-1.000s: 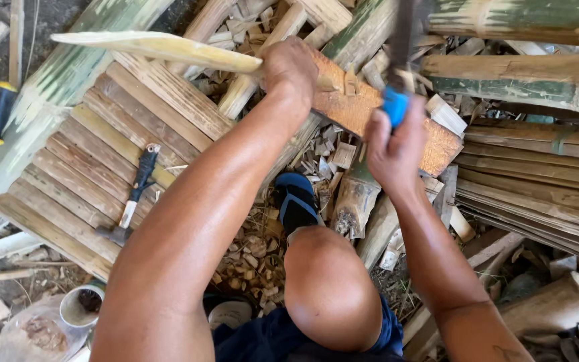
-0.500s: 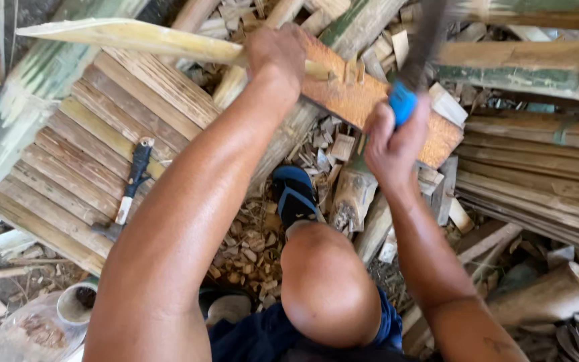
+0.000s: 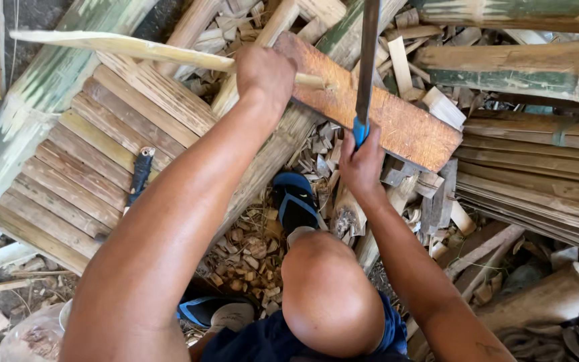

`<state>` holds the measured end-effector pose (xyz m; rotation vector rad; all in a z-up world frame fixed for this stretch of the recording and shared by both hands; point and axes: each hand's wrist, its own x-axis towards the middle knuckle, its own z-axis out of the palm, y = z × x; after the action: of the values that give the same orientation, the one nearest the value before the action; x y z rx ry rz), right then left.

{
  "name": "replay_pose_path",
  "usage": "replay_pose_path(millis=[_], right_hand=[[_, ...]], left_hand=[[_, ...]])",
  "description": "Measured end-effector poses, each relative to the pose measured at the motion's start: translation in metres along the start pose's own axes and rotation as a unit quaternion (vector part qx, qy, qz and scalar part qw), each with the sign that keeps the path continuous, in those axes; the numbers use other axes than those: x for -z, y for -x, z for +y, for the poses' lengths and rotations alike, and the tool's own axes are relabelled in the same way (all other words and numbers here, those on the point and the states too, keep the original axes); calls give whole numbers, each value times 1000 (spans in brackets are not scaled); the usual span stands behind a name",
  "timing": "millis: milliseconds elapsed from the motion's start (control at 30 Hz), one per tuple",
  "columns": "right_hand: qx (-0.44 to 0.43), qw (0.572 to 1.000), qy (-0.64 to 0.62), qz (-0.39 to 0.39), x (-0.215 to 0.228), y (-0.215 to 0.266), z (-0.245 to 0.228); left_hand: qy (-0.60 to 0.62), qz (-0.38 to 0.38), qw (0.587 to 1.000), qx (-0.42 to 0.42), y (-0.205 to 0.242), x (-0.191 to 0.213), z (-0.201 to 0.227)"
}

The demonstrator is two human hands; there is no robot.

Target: The person assembles a bamboo structure by placing bamboo slats into a frame, hammering nails to secure them, and sawing bamboo pieces to fit. The person uses a hammer, saw, and nails to complete the assembly.

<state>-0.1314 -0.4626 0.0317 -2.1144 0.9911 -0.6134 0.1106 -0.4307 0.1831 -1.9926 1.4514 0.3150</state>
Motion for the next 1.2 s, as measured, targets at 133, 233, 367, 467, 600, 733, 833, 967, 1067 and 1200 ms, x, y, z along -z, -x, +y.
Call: replay_pose_path(millis=[133,233,367,467,600,733,833,967,1067,1200], right_hand=[[29,993,96,-69,-2,-17,-3],[0,994,76,-82,4,-3,8],[-47,990,-129,22,-14,6,22],[-49,992,104,-57,-34,0,33],[-57,990,112,-58,-40,5,56],[-50,992,100,-49,-46,-6,64],[-9,994,103,-45,-40,-1,74],[53,986,155,-33,-40,-11,89],[78,982,166,-38,-37,-12,103],[109,980,156,-53,-35,-25,107]], left_hand=[[-109,57,992,-8,18,8,0],[-153,55,987,-8,26,6,7],[-130,70,989,-1,21,8,6],[-133,68,988,-29,33,9,2],[408,-5,912,46,79,-58,-32],[431,71,888,147,152,-187,-35],[452,112,861,203,181,-279,-7],[407,243,844,251,188,-347,31],[458,225,804,306,180,-367,58],[474,308,752,340,169,-370,71]])
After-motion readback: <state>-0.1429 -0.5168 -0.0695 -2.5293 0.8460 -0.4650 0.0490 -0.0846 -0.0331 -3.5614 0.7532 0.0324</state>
